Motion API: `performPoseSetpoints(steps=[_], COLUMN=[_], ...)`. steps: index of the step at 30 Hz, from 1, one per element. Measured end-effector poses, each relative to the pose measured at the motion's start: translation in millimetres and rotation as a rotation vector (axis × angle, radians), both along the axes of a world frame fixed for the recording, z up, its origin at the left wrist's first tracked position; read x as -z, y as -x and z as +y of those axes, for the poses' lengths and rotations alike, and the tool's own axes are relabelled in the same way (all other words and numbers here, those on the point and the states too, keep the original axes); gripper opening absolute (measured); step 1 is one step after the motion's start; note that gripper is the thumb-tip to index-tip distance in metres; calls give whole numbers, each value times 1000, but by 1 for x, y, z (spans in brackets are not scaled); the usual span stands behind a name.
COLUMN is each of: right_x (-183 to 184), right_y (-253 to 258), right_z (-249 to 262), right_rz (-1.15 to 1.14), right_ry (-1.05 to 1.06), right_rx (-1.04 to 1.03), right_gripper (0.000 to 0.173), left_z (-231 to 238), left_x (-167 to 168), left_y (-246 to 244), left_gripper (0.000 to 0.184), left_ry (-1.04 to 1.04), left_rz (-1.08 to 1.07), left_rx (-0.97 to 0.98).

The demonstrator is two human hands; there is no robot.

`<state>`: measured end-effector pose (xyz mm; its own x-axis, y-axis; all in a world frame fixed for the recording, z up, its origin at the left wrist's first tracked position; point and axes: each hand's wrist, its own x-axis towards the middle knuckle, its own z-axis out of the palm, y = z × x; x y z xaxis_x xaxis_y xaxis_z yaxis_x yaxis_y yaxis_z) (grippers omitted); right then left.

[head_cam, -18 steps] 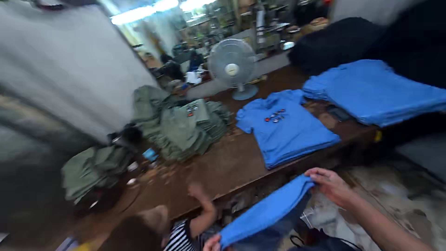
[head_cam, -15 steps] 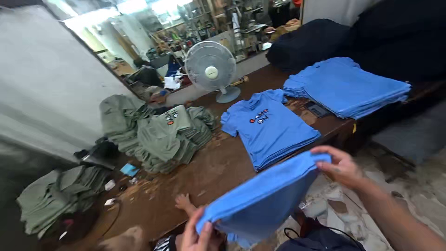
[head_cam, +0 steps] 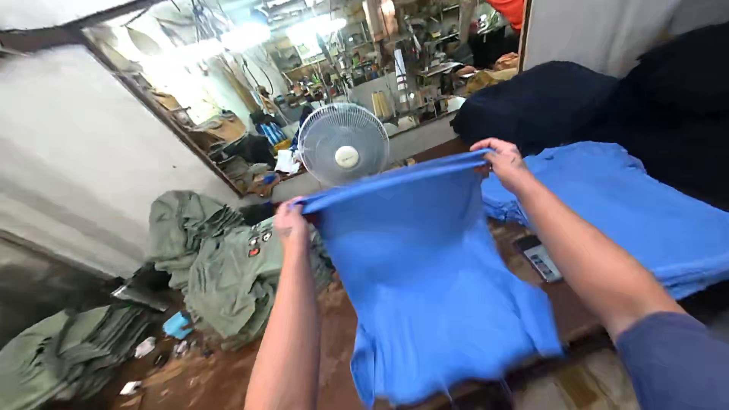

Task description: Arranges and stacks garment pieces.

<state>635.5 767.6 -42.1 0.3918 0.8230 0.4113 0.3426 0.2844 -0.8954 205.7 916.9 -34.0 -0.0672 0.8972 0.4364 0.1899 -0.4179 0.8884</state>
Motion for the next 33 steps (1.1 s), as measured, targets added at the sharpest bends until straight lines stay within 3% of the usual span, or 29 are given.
performPoseSetpoints(steps=[2, 5, 7, 9, 12, 14, 16, 18, 20, 23, 25, 27, 30, 33], right_x=[-50, -62, -18, 45, 130, 184, 230, 258, 270, 271, 266, 268, 279, 281], right_y=[-17, -30, -34, -28, 0, 21, 37, 38, 37, 38, 35, 33, 35, 53], right_z=[5, -28, -60, -93, -141, -167, -182, -188, -188, -182, -171, -166, -158, -157], right_rz=[-38, -229, -340, -330, -60, 198, 281, 217, 101, -5, -136, -246, -252, -126], right_ry=[-225, -319, -237, -78, 259, 444, 641, 877, 1039, 1101, 1197, 1317, 1418, 1319], right_rx=[23, 44, 23, -40, -108, -74, 45, 32, -21, 20, 17, 6, 34, 90], right_gripper=[29, 25, 24, 31, 32, 33, 30, 31, 33, 32, 34, 45, 67, 52], left_z=[-6, -60, -92, -124, -177, -215, -235, -241, -234, -215, -203, -201, -192, -185], left_x=[-45, -54, -15, 46, 152, 205, 247, 281, 282, 270, 274, 282, 288, 283], left_y=[-7, -12, -17, -21, -16, -14, -6, 13, 28, 37, 48, 57, 50, 31], left_gripper=[30, 23, 22, 22, 29, 29, 19, 24, 26, 30, 29, 32, 56, 59], left_ry=[-316, -380, -272, -156, 94, 410, 752, 955, 1071, 1089, 1090, 1099, 1099, 1203], left_rz=[-34, -80, -96, -157, -286, -309, -141, 116, 224, 218, 521, 752, 718, 807], left_rx=[29, 24, 13, 3, 14, -112, -199, -133, -18, 184, 288, 272, 195, 264])
